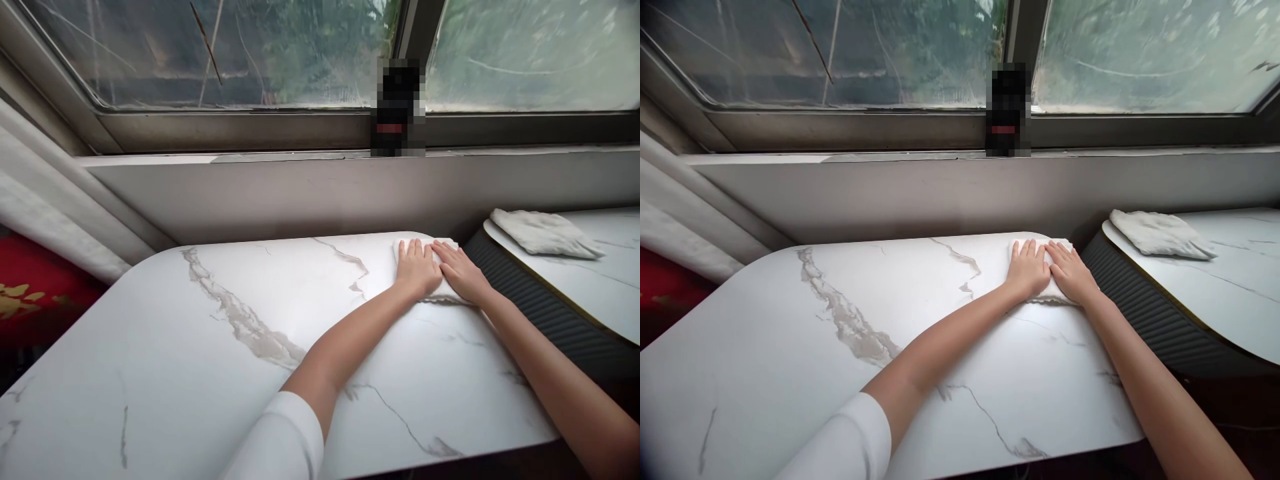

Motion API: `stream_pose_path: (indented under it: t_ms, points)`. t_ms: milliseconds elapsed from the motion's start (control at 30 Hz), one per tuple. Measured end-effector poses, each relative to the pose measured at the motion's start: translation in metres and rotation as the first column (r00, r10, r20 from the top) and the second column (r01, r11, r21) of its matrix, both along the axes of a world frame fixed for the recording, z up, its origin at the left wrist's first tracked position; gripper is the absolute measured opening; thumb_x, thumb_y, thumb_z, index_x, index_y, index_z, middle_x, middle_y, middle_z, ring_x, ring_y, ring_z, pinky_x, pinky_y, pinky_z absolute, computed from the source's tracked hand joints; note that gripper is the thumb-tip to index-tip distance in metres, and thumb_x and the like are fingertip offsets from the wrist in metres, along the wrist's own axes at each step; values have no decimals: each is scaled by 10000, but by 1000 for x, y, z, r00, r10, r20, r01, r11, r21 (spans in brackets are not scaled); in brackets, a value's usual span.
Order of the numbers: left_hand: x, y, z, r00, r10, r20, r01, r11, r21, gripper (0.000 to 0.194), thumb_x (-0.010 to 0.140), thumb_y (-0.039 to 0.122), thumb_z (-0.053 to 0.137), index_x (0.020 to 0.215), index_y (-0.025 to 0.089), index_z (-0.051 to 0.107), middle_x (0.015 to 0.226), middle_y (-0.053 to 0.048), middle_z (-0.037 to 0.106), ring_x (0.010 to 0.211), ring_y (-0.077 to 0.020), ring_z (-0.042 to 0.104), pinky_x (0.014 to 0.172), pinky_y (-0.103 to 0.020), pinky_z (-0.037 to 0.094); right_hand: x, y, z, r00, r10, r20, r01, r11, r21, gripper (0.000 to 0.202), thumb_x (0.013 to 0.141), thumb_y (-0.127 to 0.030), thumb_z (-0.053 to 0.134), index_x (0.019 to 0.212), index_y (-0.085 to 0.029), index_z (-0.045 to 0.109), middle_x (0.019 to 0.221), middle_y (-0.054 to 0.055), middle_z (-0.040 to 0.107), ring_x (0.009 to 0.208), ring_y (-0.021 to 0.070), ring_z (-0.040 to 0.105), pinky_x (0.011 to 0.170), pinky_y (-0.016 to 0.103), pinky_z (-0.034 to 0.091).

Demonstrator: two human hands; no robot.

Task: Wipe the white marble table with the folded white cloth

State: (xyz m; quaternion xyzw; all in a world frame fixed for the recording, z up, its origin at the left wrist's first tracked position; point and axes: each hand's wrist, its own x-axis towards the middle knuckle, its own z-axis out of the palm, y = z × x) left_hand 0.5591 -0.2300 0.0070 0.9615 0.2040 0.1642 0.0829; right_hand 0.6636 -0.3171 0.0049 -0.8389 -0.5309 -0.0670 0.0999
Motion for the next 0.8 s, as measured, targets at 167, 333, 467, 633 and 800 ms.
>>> stream_pose_path:
  t_ms: [167, 333, 467, 633, 800]
  points:
    - [-36, -45, 1, 995, -100, 8, 100, 995, 25, 525, 943, 293, 237, 1385, 28, 340, 1453, -184, 335, 1369, -256, 233, 1133, -459, 78, -31, -58, -8, 997, -13, 72, 13, 1000, -1, 531, 905, -235, 194, 1382, -108, 389, 1443, 109, 395, 1345, 220, 318, 1089, 479, 281]
    - [-84, -84, 2, 986, -162, -25, 163, 986, 31, 538, 950, 306, 210, 1396, 21, 305, 1460, -191, 319, 1375, -267, 214, 1127, -482, 78, -78, -108, -13, 989, 37, 140, -42, 999, 31, 528, 925, -246, 178, 1421, -143, 330, 1437, 97, 408, 1337, 219, 336, 1077, 485, 301]
    - [-119, -103, 5, 978, -205, -37, 206, 979, 6, 549, 952, 321, 193, 1403, 24, 295, 1467, -184, 309, 1380, -271, 200, 1124, -494, 85, -117, -132, -15, 989, 19, 147, -27, 998, 53, 530, 933, -253, 167, 1429, -132, 308, 1449, 104, 388, 1353, 213, 303, 1087, 477, 287]
    - [-140, -109, 8, 974, -221, -59, 221, 975, -1, 549, 956, 321, 178, 1409, 30, 286, 1476, -174, 296, 1385, -261, 191, 1127, -487, 81, -141, -137, -14, 992, -31, 119, 24, 998, 59, 534, 929, -258, 154, 1394, -104, 366, 1439, 113, 401, 1350, 225, 312, 1088, 493, 279]
    - [-138, -97, 7, 972, -223, -69, 223, 975, -16, 547, 955, 317, 183, 1411, 31, 282, 1483, -174, 279, 1387, -260, 184, 1129, -485, 83, -138, -120, -15, 988, -65, 138, 59, 997, 43, 532, 909, -232, 186, 1405, -142, 356, 1432, 87, 419, 1348, 216, 317, 1083, 480, 293]
